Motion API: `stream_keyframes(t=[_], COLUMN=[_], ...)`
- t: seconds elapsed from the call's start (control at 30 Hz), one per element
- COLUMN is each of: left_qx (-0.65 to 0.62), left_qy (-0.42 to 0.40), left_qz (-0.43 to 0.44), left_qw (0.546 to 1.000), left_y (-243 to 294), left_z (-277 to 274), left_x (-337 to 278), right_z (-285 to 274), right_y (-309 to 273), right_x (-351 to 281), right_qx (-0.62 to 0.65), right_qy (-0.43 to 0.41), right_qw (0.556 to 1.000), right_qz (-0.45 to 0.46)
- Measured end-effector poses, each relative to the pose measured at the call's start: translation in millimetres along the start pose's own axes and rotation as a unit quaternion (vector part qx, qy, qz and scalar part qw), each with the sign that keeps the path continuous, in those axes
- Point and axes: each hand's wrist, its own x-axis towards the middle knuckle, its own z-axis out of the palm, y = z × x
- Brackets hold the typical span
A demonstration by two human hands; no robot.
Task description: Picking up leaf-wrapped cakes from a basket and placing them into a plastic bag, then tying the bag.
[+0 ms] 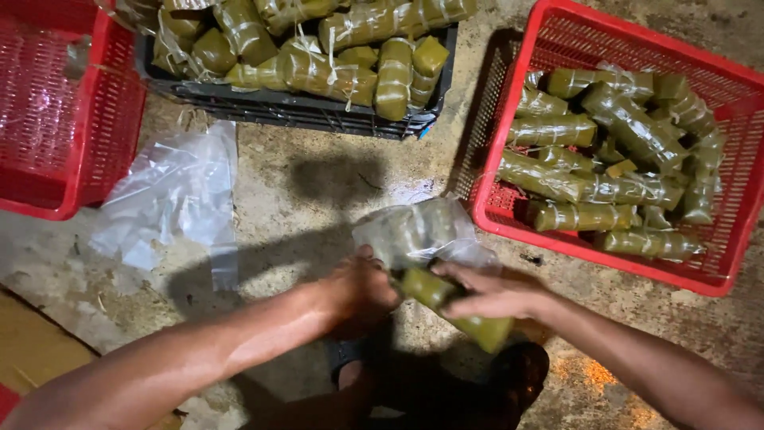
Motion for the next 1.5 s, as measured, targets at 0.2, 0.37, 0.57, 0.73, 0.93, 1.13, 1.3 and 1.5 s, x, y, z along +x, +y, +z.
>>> stream_keyframes(t=[0.2,0.37,0.57,0.73,0.93,1.13,1.3,1.5], left_qx=[-0.347,-0.608,-0.622,-0.688,-0.628,-0.637,-0.67,-0.588], left_qy=[0.13,0.295,0.237,0.153,0.014,0.021,0.024,0.074], left_qz=[-0.12,-0.416,-0.37,-0.312,-0.023,-0.045,-0.056,-0.125], left_qw=[0.921,0.608,0.648,0.637,0.778,0.77,0.74,0.796], left_y=[20,53,64,57,-11,-32,10,23], left_z=[-9,-15,-11,-11,4,2,5,4], left_x=[17,35,28,22,-24,-40,-10,-4], right_z=[34,49,31,-30,-151,-164,-142,-97], right_y=[1,39,-26,1,83,90,34,53], right_x=[81,111,38,1,14,13,-48,-79], right_qx=[0.102,-0.279,-0.343,0.095,-0.578,-0.513,-0.264,-0.062], right_qy=[0.118,0.187,0.12,0.264,0.429,0.381,0.366,0.2], right_qw=[0.987,0.938,0.93,0.96,0.692,0.754,0.869,0.97], right_qz=[0.026,-0.091,-0.043,-0.02,0.058,0.152,0.201,0.124])
